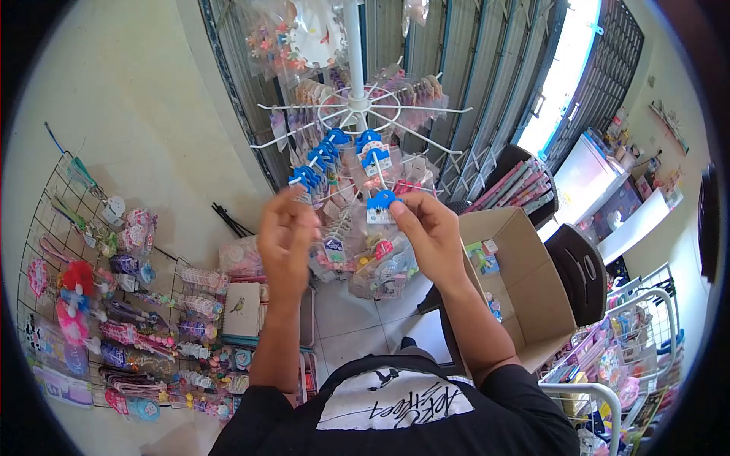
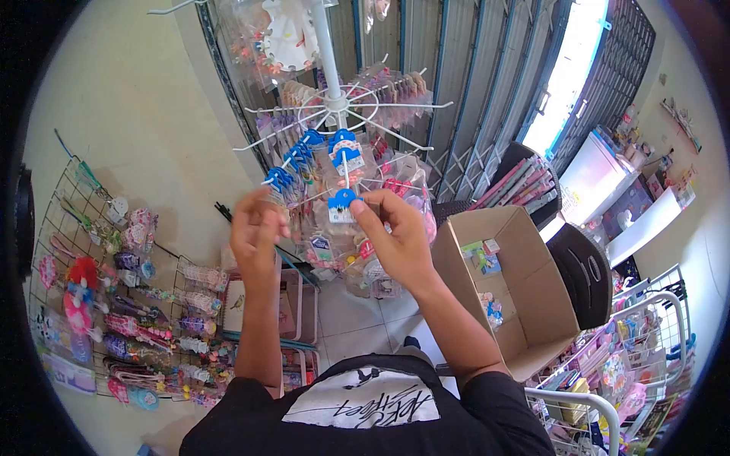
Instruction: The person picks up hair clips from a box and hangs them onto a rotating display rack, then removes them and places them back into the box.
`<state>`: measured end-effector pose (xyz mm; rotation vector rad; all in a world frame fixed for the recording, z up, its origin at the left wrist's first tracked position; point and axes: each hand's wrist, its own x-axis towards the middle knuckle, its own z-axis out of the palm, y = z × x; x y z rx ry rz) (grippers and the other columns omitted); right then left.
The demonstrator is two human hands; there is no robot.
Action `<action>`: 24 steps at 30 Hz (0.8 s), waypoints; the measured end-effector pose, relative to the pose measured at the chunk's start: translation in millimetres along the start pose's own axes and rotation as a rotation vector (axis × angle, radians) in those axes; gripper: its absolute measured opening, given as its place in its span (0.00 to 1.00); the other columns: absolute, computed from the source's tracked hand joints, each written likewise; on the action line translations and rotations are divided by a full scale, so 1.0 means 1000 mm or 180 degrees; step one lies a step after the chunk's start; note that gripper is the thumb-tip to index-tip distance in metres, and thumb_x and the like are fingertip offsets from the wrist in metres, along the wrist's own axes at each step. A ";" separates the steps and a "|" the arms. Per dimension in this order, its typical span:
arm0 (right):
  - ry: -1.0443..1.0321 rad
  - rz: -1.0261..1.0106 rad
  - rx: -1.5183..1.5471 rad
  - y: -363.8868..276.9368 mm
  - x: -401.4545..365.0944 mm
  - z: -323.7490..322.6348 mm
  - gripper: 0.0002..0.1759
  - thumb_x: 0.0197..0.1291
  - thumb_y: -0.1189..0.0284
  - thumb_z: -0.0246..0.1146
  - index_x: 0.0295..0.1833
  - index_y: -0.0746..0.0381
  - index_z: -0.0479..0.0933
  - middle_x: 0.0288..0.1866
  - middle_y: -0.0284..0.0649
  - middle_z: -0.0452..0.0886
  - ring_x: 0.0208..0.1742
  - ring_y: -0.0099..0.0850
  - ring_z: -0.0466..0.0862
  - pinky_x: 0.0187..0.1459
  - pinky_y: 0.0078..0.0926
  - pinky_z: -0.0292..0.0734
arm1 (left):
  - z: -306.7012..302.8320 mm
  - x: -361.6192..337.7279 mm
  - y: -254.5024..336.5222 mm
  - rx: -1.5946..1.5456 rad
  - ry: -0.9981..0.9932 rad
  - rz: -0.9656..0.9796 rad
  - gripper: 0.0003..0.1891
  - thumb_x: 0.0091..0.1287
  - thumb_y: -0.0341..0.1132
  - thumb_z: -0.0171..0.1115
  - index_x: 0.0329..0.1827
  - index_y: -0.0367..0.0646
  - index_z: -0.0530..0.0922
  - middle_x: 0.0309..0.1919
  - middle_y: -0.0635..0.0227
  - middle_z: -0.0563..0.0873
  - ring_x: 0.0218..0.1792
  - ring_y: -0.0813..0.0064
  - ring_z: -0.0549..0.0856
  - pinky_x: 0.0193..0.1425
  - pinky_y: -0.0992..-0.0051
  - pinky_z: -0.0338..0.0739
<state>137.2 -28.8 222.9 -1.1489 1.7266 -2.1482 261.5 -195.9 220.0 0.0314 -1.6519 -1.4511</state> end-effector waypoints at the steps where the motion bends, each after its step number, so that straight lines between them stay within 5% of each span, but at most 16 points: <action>1: -0.0100 0.0169 0.0065 0.000 0.004 -0.003 0.09 0.72 0.71 0.63 0.48 0.67 0.80 0.36 0.27 0.79 0.38 0.13 0.73 0.39 0.14 0.66 | -0.002 0.006 0.004 -0.0368 0.0357 -0.0214 0.18 0.74 0.33 0.60 0.64 0.38 0.76 0.36 0.69 0.83 0.32 0.84 0.79 0.34 0.84 0.69; 18: -0.0038 0.0066 -0.0380 0.027 0.055 -0.014 0.12 0.69 0.67 0.66 0.44 0.68 0.83 0.30 0.27 0.80 0.32 0.13 0.73 0.34 0.16 0.67 | -0.013 0.025 -0.011 -0.0452 -0.0078 -0.0546 0.17 0.76 0.36 0.57 0.63 0.37 0.73 0.43 0.62 0.87 0.35 0.81 0.84 0.28 0.85 0.70; 21: 0.0062 0.0025 -0.0630 0.032 0.070 -0.013 0.13 0.67 0.67 0.68 0.45 0.68 0.83 0.29 0.32 0.82 0.32 0.17 0.75 0.35 0.20 0.70 | -0.010 0.025 -0.009 -0.0402 -0.0039 -0.0538 0.18 0.76 0.36 0.57 0.63 0.37 0.73 0.42 0.62 0.86 0.33 0.82 0.83 0.27 0.85 0.69; 24: 0.0467 -0.0779 -0.1454 0.027 0.066 -0.017 0.12 0.63 0.69 0.70 0.45 0.68 0.83 0.31 0.41 0.84 0.33 0.26 0.80 0.37 0.27 0.74 | -0.005 0.019 -0.001 -0.0258 0.0178 -0.0433 0.18 0.76 0.36 0.57 0.64 0.37 0.73 0.39 0.64 0.85 0.29 0.83 0.80 0.27 0.85 0.67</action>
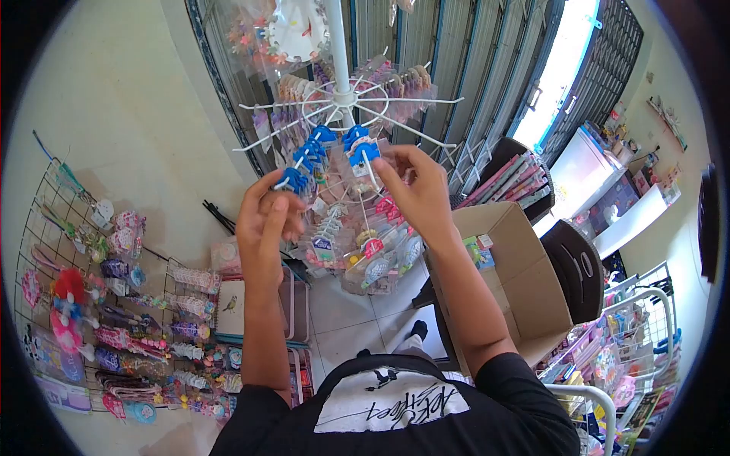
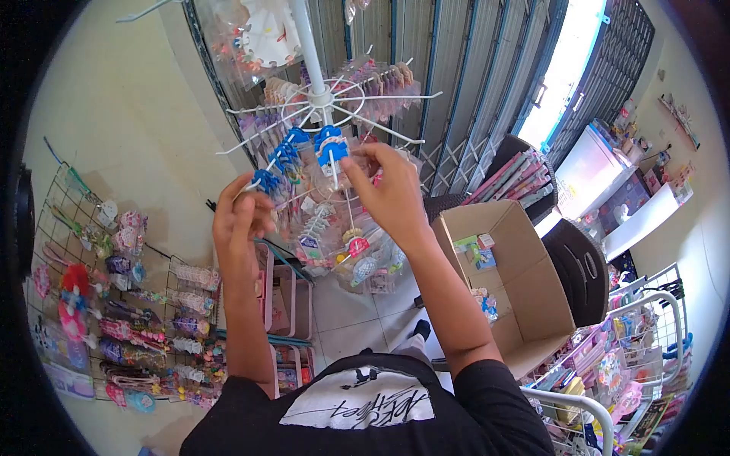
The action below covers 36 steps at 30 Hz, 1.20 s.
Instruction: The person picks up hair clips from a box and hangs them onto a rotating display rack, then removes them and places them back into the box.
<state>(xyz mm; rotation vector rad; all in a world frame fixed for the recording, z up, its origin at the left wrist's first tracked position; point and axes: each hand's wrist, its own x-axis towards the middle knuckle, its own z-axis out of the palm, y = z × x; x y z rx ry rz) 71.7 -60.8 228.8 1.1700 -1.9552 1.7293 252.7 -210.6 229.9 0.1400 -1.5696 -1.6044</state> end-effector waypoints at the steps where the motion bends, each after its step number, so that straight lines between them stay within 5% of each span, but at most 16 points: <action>1: 0.0019 0.0000 0.0010 -0.002 -0.006 -0.010 0.12 0.63 0.69 0.70 0.45 0.68 0.83 0.31 0.41 0.84 0.33 0.26 0.80 0.37 0.27 0.74 | 0.003 -0.003 0.002 0.0085 0.0173 0.0120 0.18 0.76 0.37 0.57 0.64 0.37 0.72 0.36 0.65 0.84 0.27 0.83 0.78 0.26 0.85 0.66; 3: -0.0036 -0.0224 -0.0442 0.000 -0.021 -0.040 0.12 0.63 0.69 0.69 0.46 0.67 0.83 0.33 0.41 0.84 0.34 0.26 0.81 0.39 0.28 0.76 | 0.009 -0.018 0.000 0.0567 0.0972 0.0542 0.19 0.76 0.40 0.58 0.62 0.38 0.73 0.29 0.70 0.78 0.25 0.84 0.72 0.28 0.83 0.65; 6: -0.1143 0.0762 -0.0138 0.041 -0.051 -0.104 0.12 0.63 0.69 0.70 0.47 0.66 0.83 0.36 0.40 0.85 0.35 0.25 0.82 0.40 0.28 0.77 | 0.005 -0.042 -0.027 0.0538 0.0711 0.1939 0.14 0.75 0.39 0.59 0.53 0.37 0.74 0.25 0.68 0.76 0.22 0.79 0.73 0.27 0.81 0.66; 7: -0.1023 0.0942 -0.0212 0.067 -0.065 -0.127 0.12 0.63 0.69 0.70 0.47 0.66 0.83 0.36 0.40 0.85 0.35 0.25 0.82 0.40 0.28 0.77 | 0.015 -0.048 -0.034 0.0422 0.0452 0.2222 0.12 0.74 0.37 0.60 0.49 0.37 0.75 0.23 0.67 0.77 0.21 0.76 0.75 0.27 0.79 0.69; 9: -0.1500 0.2008 0.0684 0.150 -0.099 -0.171 0.12 0.63 0.68 0.70 0.46 0.65 0.84 0.35 0.37 0.86 0.35 0.23 0.82 0.41 0.26 0.78 | 0.041 -0.066 -0.061 0.0303 -0.0343 0.1593 0.10 0.73 0.35 0.61 0.48 0.37 0.76 0.24 0.64 0.79 0.23 0.74 0.77 0.30 0.78 0.72; 12: -0.0688 0.2755 -0.0074 0.285 -0.184 -0.237 0.16 0.64 0.62 0.71 0.46 0.65 0.84 0.34 0.32 0.84 0.35 0.21 0.80 0.39 0.22 0.76 | 0.104 -0.082 -0.085 0.0960 -0.2195 0.0093 0.09 0.67 0.29 0.65 0.48 0.36 0.80 0.34 0.59 0.86 0.31 0.68 0.84 0.37 0.75 0.77; 15: -0.0554 0.3682 -0.0928 0.359 -0.280 -0.276 0.17 0.58 0.61 0.72 0.43 0.65 0.84 0.35 0.37 0.86 0.33 0.25 0.82 0.36 0.27 0.78 | 0.166 -0.099 -0.144 0.0929 -0.3293 -0.0307 0.16 0.63 0.27 0.67 0.55 0.38 0.80 0.47 0.58 0.86 0.44 0.62 0.86 0.48 0.69 0.80; 17: -0.1030 0.4209 -0.0918 0.394 -0.350 -0.289 0.20 0.52 0.58 0.74 0.40 0.65 0.85 0.35 0.40 0.87 0.32 0.28 0.83 0.34 0.31 0.79 | 0.193 -0.110 -0.177 0.1044 -0.4031 -0.0084 0.25 0.62 0.29 0.69 0.64 0.40 0.77 0.61 0.56 0.80 0.63 0.53 0.78 0.65 0.60 0.74; 19: -0.1492 0.4557 -0.1335 0.414 -0.409 -0.294 0.24 0.47 0.56 0.74 0.40 0.65 0.85 0.34 0.43 0.87 0.32 0.29 0.85 0.36 0.33 0.80 | 0.214 -0.115 -0.199 0.1414 -0.4253 0.0089 0.28 0.63 0.31 0.69 0.68 0.41 0.74 0.67 0.55 0.74 0.69 0.51 0.72 0.70 0.57 0.69; 21: -0.0849 0.4677 -0.1851 0.404 -0.444 -0.285 0.25 0.45 0.54 0.76 0.41 0.63 0.85 0.35 0.44 0.88 0.33 0.33 0.86 0.38 0.36 0.81 | 0.224 -0.117 -0.220 0.1793 -0.4451 0.0278 0.32 0.64 0.33 0.68 0.72 0.43 0.71 0.74 0.54 0.68 0.75 0.49 0.66 0.74 0.53 0.64; 23: -0.0979 0.4743 -0.1557 0.394 -0.456 -0.273 0.26 0.44 0.54 0.77 0.41 0.63 0.85 0.37 0.45 0.88 0.36 0.35 0.87 0.39 0.36 0.82 | 0.230 -0.119 -0.239 0.2724 -0.4638 0.0519 0.37 0.65 0.37 0.67 0.78 0.47 0.64 0.80 0.56 0.59 0.78 0.48 0.61 0.75 0.50 0.62; 25: -0.1115 0.4783 -0.1298 0.375 -0.461 -0.263 0.26 0.43 0.53 0.77 0.41 0.62 0.85 0.40 0.45 0.88 0.38 0.37 0.88 0.41 0.37 0.82 | 0.233 -0.115 -0.248 0.2832 -0.4840 0.0376 0.39 0.65 0.38 0.67 0.79 0.48 0.62 0.81 0.56 0.56 0.77 0.48 0.61 0.75 0.50 0.62; 27: -0.1198 0.4075 -0.2311 0.349 -0.451 -0.241 0.24 0.43 0.53 0.78 0.37 0.61 0.85 0.37 0.45 0.88 0.39 0.39 0.88 0.42 0.38 0.82 | 0.233 -0.114 -0.253 0.2930 -0.5042 0.0228 0.40 0.65 0.38 0.67 0.80 0.50 0.60 0.82 0.57 0.54 0.77 0.47 0.62 0.75 0.49 0.61; 31: -0.1143 0.4237 -0.2412 0.362 -0.467 -0.230 0.24 0.40 0.53 0.79 0.35 0.61 0.84 0.36 0.45 0.88 0.40 0.43 0.87 0.42 0.42 0.82 | 0.230 -0.115 -0.258 0.2637 -0.5002 -0.0051 0.42 0.63 0.37 0.68 0.81 0.50 0.60 0.82 0.57 0.53 0.75 0.47 0.65 0.73 0.54 0.65; 33: -0.1183 0.4526 -0.1338 0.378 -0.467 -0.242 0.14 0.47 0.62 0.75 0.30 0.61 0.82 0.26 0.40 0.85 0.32 0.31 0.86 0.35 0.34 0.81 | 0.229 -0.116 -0.259 0.2524 -0.4963 -0.0077 0.42 0.63 0.37 0.69 0.81 0.50 0.59 0.82 0.57 0.53 0.74 0.48 0.66 0.72 0.55 0.66; 36: -0.1608 0.4527 -0.0377 0.396 -0.460 -0.259 0.12 0.46 0.64 0.73 0.29 0.61 0.81 0.26 0.37 0.84 0.31 0.27 0.84 0.33 0.32 0.79 | 0.231 -0.116 -0.257 0.2367 -0.4860 -0.0130 0.42 0.62 0.35 0.69 0.81 0.48 0.60 0.82 0.57 0.53 0.72 0.49 0.69 0.71 0.57 0.67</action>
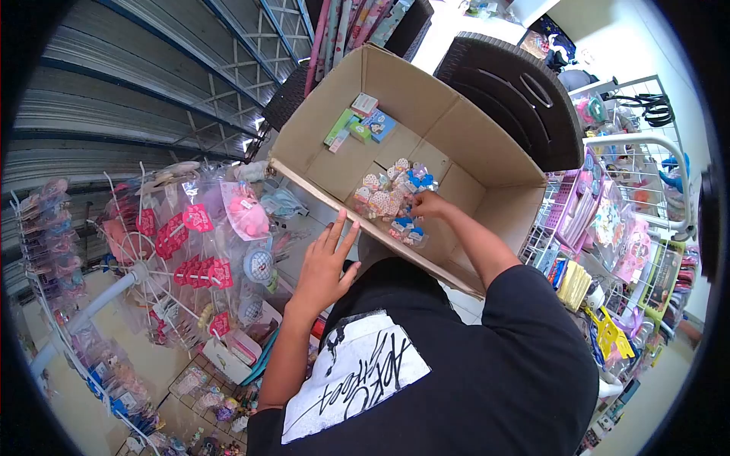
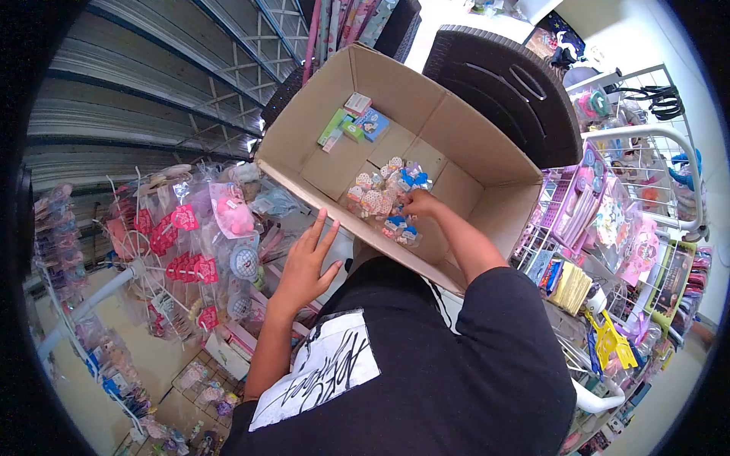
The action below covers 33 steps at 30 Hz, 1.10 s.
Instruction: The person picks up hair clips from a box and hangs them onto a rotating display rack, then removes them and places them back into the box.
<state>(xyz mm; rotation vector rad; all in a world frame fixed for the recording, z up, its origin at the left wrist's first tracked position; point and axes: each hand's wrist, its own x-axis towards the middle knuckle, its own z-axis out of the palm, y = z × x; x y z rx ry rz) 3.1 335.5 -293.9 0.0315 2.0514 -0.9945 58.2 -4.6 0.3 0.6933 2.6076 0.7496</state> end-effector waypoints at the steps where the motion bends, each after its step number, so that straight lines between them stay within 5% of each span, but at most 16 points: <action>1: -0.0004 0.0003 0.0000 -0.008 -0.001 -0.010 0.12 0.46 0.64 0.73 0.29 0.61 0.81 0.26 0.37 0.84 0.31 0.27 0.84 0.33 0.32 0.79 | -0.001 0.000 0.001 -0.0078 0.0008 -0.0020 0.42 0.62 0.35 0.69 0.80 0.46 0.61 0.82 0.56 0.53 0.72 0.49 0.69 0.71 0.57 0.67; 5: -0.0037 -0.0488 -0.0668 -0.072 -0.020 -0.070 0.12 0.47 0.67 0.73 0.35 0.62 0.83 0.30 0.35 0.86 0.33 0.24 0.82 0.36 0.29 0.78 | -0.008 0.001 0.005 -0.0329 0.0089 -0.0042 0.37 0.63 0.34 0.69 0.77 0.42 0.65 0.80 0.54 0.60 0.70 0.50 0.71 0.71 0.58 0.67; 12: -0.0739 -0.1332 0.0592 -0.235 -0.098 -0.133 0.12 0.55 0.74 0.70 0.44 0.67 0.83 0.35 0.36 0.87 0.37 0.21 0.84 0.39 0.23 0.79 | -0.024 0.032 0.018 -0.0786 0.0960 -0.0132 0.26 0.65 0.34 0.68 0.66 0.37 0.74 0.64 0.54 0.79 0.66 0.55 0.77 0.68 0.61 0.70; 15: -0.1103 -0.1694 0.0737 -0.283 -0.126 -0.130 0.10 0.60 0.77 0.69 0.47 0.67 0.82 0.37 0.35 0.87 0.40 0.20 0.85 0.42 0.20 0.79 | -0.026 0.050 0.027 -0.1974 0.1325 -0.0474 0.19 0.68 0.34 0.67 0.59 0.35 0.78 0.55 0.60 0.86 0.56 0.66 0.84 0.60 0.69 0.76; 16: -0.1167 -0.1893 0.0704 -0.294 -0.132 -0.127 0.11 0.60 0.76 0.69 0.47 0.67 0.82 0.38 0.35 0.87 0.40 0.20 0.85 0.42 0.19 0.79 | -0.029 0.054 0.028 -0.2622 0.0891 -0.0664 0.17 0.70 0.34 0.66 0.58 0.35 0.79 0.51 0.60 0.87 0.51 0.71 0.85 0.57 0.72 0.77; 18: -0.1270 -0.2147 0.0779 -0.305 -0.138 -0.121 0.11 0.62 0.74 0.70 0.48 0.67 0.81 0.37 0.34 0.86 0.38 0.18 0.83 0.41 0.18 0.78 | -0.029 0.057 0.027 -0.3255 0.0445 -0.0836 0.15 0.71 0.34 0.65 0.56 0.34 0.81 0.47 0.61 0.88 0.46 0.76 0.87 0.54 0.75 0.78; 20: -0.1131 -0.2163 0.0870 -0.309 -0.143 -0.117 0.13 0.63 0.70 0.71 0.48 0.67 0.82 0.36 0.33 0.86 0.37 0.18 0.82 0.41 0.18 0.77 | -0.020 0.057 0.021 -0.3962 0.0906 -0.0764 0.11 0.73 0.33 0.64 0.52 0.37 0.82 0.42 0.69 0.88 0.40 0.83 0.86 0.48 0.80 0.78; 23: -0.0941 -0.2198 0.0627 -0.307 -0.146 -0.113 0.14 0.64 0.67 0.72 0.46 0.66 0.82 0.35 0.31 0.84 0.35 0.16 0.79 0.38 0.18 0.74 | -0.030 0.054 0.026 -0.4775 0.1133 -0.0956 0.12 0.76 0.34 0.59 0.53 0.34 0.82 0.43 0.64 0.89 0.43 0.81 0.87 0.49 0.78 0.80; 25: -0.0898 -0.2212 0.0293 -0.301 -0.143 -0.111 0.13 0.65 0.66 0.71 0.44 0.66 0.82 0.34 0.29 0.83 0.34 0.15 0.77 0.36 0.17 0.72 | -0.032 0.052 0.023 -0.4954 0.1179 -0.0977 0.12 0.77 0.35 0.58 0.53 0.35 0.82 0.44 0.64 0.89 0.43 0.80 0.87 0.49 0.77 0.80; 27: -0.1153 -0.2081 0.1236 -0.296 -0.136 -0.110 0.11 0.67 0.66 0.69 0.40 0.64 0.81 0.33 0.26 0.81 0.33 0.12 0.74 0.33 0.17 0.67 | -0.035 0.051 0.020 -0.5137 0.1236 -0.0981 0.13 0.77 0.37 0.57 0.53 0.36 0.82 0.44 0.64 0.89 0.43 0.80 0.87 0.49 0.77 0.80; 33: -0.0972 -0.1914 0.1644 -0.298 -0.131 -0.103 0.11 0.67 0.64 0.68 0.35 0.59 0.79 0.30 0.22 0.76 0.32 0.12 0.71 0.34 0.16 0.65 | -0.038 0.045 0.010 -0.5166 0.1394 -0.1148 0.14 0.78 0.40 0.55 0.52 0.39 0.83 0.44 0.65 0.89 0.41 0.79 0.88 0.48 0.74 0.80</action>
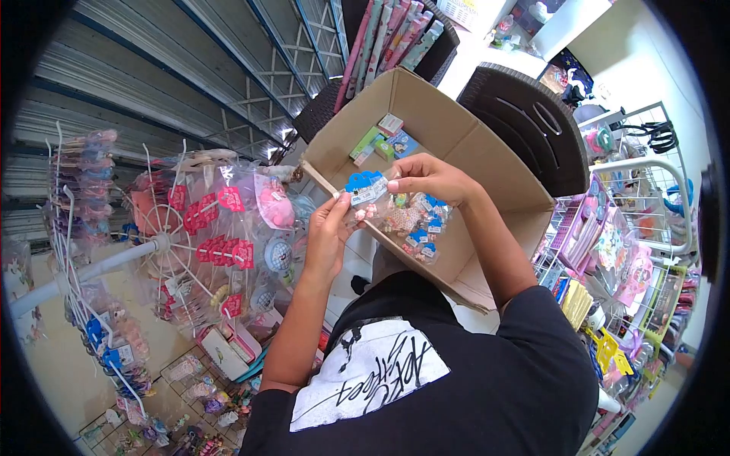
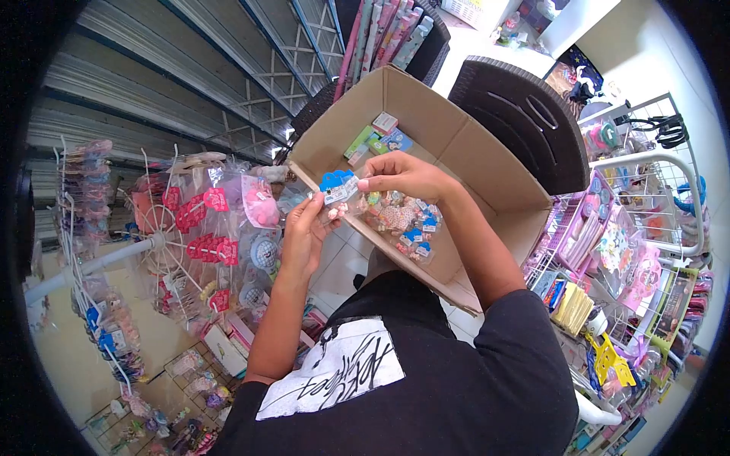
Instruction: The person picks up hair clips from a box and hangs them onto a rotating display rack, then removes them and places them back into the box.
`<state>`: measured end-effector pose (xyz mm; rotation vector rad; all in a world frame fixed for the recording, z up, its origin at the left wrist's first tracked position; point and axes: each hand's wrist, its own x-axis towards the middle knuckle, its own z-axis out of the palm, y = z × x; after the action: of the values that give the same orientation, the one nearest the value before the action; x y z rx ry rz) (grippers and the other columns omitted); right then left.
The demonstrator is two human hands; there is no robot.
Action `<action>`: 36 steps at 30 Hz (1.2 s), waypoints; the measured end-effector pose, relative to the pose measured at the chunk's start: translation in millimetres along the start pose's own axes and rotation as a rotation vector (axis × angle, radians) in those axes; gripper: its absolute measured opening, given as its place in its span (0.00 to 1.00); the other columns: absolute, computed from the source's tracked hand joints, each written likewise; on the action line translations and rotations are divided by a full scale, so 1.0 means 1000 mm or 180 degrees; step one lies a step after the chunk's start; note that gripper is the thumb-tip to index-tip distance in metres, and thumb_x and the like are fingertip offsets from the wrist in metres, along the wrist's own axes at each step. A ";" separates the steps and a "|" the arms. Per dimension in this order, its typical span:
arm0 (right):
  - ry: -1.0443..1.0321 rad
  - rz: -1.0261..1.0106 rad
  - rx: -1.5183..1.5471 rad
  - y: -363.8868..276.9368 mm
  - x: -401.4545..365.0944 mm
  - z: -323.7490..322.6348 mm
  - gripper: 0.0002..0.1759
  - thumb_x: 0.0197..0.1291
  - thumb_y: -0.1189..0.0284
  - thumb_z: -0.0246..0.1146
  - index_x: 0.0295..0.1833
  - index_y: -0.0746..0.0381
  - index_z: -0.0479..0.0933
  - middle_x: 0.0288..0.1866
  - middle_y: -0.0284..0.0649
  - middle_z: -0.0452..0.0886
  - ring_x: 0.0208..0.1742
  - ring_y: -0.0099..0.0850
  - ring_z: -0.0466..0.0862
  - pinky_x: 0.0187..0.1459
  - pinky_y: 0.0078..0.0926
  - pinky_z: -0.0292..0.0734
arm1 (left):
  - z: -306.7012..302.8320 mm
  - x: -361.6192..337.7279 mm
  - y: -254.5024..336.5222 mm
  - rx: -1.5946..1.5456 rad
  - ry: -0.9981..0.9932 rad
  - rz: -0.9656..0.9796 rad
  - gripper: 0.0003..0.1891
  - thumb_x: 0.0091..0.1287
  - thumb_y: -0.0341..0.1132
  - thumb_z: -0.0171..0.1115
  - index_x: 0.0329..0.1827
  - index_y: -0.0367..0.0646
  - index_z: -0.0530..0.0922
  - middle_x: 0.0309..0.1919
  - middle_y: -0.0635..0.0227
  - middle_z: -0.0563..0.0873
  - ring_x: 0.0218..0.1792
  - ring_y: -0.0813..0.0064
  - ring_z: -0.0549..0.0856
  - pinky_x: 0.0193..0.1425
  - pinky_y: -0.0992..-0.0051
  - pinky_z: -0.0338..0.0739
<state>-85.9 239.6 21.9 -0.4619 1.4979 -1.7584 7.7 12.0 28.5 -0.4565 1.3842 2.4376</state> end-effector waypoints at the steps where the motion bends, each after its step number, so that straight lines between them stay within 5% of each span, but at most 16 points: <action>1: -0.0017 -0.0009 -0.0012 0.003 0.002 -0.001 0.11 0.67 0.64 0.68 0.35 0.59 0.79 0.30 0.22 0.76 0.32 0.12 0.71 0.34 0.16 0.65 | -0.004 0.000 -0.001 -0.0074 0.0002 0.0010 0.13 0.78 0.40 0.55 0.50 0.41 0.82 0.42 0.65 0.89 0.41 0.78 0.87 0.48 0.74 0.80; 6: 0.0656 -0.0096 0.0582 -0.004 0.013 0.012 0.05 0.62 0.73 0.66 0.42 0.62 0.80 0.37 0.28 0.83 0.37 0.15 0.79 0.38 0.14 0.72 | -0.026 -0.019 0.004 -0.0577 0.0100 0.0023 0.08 0.77 0.39 0.56 0.46 0.45 0.80 0.38 0.67 0.88 0.40 0.77 0.87 0.48 0.73 0.78; 10: 0.0253 -0.0122 0.0960 -0.024 0.025 0.047 0.14 0.59 0.79 0.66 0.52 0.64 0.79 0.40 0.33 0.85 0.42 0.21 0.85 0.45 0.19 0.82 | -0.042 -0.068 0.013 -0.0585 0.0274 0.0040 0.04 0.74 0.32 0.57 0.46 0.44 0.79 0.35 0.68 0.86 0.40 0.74 0.86 0.51 0.72 0.79; 14: -0.0190 -0.0401 0.1080 -0.035 0.042 0.095 0.11 0.63 0.79 0.64 0.51 0.64 0.79 0.41 0.34 0.85 0.40 0.22 0.86 0.42 0.22 0.83 | -0.063 -0.132 0.031 0.0134 0.0014 0.0602 0.07 0.73 0.28 0.57 0.48 0.37 0.79 0.37 0.65 0.84 0.41 0.74 0.85 0.55 0.69 0.80; 20: -0.0533 -0.0173 0.0844 -0.068 0.048 0.188 0.09 0.70 0.71 0.64 0.48 0.66 0.80 0.36 0.34 0.84 0.37 0.21 0.84 0.39 0.22 0.80 | -0.076 -0.249 0.079 0.1153 0.0880 0.2069 0.03 0.72 0.28 0.58 0.41 0.36 0.78 0.36 0.62 0.82 0.37 0.72 0.85 0.42 0.71 0.84; 22: -0.0489 -0.0764 0.0079 -0.081 0.047 0.217 0.09 0.71 0.71 0.64 0.46 0.66 0.83 0.35 0.33 0.84 0.37 0.20 0.82 0.42 0.20 0.76 | -0.104 -0.276 0.088 0.1354 0.0902 0.2838 0.05 0.71 0.29 0.58 0.41 0.37 0.77 0.40 0.56 0.82 0.36 0.69 0.86 0.39 0.73 0.86; 24: -0.0481 -0.0907 -0.0060 -0.102 0.040 0.252 0.10 0.71 0.72 0.63 0.44 0.68 0.84 0.36 0.33 0.84 0.38 0.19 0.81 0.44 0.20 0.74 | -0.121 -0.299 0.102 0.1877 0.1385 0.4263 0.09 0.72 0.32 0.57 0.43 0.34 0.78 0.46 0.55 0.81 0.37 0.66 0.86 0.41 0.71 0.85; 27: -0.0518 -0.1680 0.0162 -0.121 0.032 0.295 0.09 0.69 0.74 0.65 0.44 0.70 0.84 0.37 0.34 0.84 0.40 0.18 0.79 0.42 0.19 0.72 | -0.120 -0.314 0.127 0.1405 0.2192 0.4738 0.07 0.69 0.34 0.58 0.41 0.38 0.77 0.59 0.46 0.77 0.35 0.67 0.87 0.45 0.68 0.86; 30: -0.0344 -0.2296 -0.0383 -0.130 0.034 0.323 0.08 0.69 0.74 0.66 0.43 0.69 0.84 0.37 0.34 0.84 0.39 0.18 0.79 0.41 0.20 0.71 | -0.125 -0.312 0.147 0.1149 0.2247 0.4560 0.06 0.69 0.33 0.57 0.40 0.39 0.77 0.66 0.43 0.74 0.35 0.68 0.86 0.46 0.68 0.84; 36: -0.0165 -0.2176 -0.0561 -0.130 0.037 0.346 0.09 0.67 0.71 0.67 0.38 0.67 0.85 0.30 0.32 0.84 0.33 0.16 0.78 0.37 0.19 0.69 | -0.133 -0.308 0.154 0.0941 0.1922 0.4444 0.05 0.70 0.31 0.55 0.37 0.38 0.76 0.64 0.45 0.76 0.34 0.79 0.85 0.48 0.70 0.83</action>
<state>91.5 -18.5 222.2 -1.2137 1.5714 -2.0938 240.1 -209.7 210.6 -0.1076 3.0366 3.0099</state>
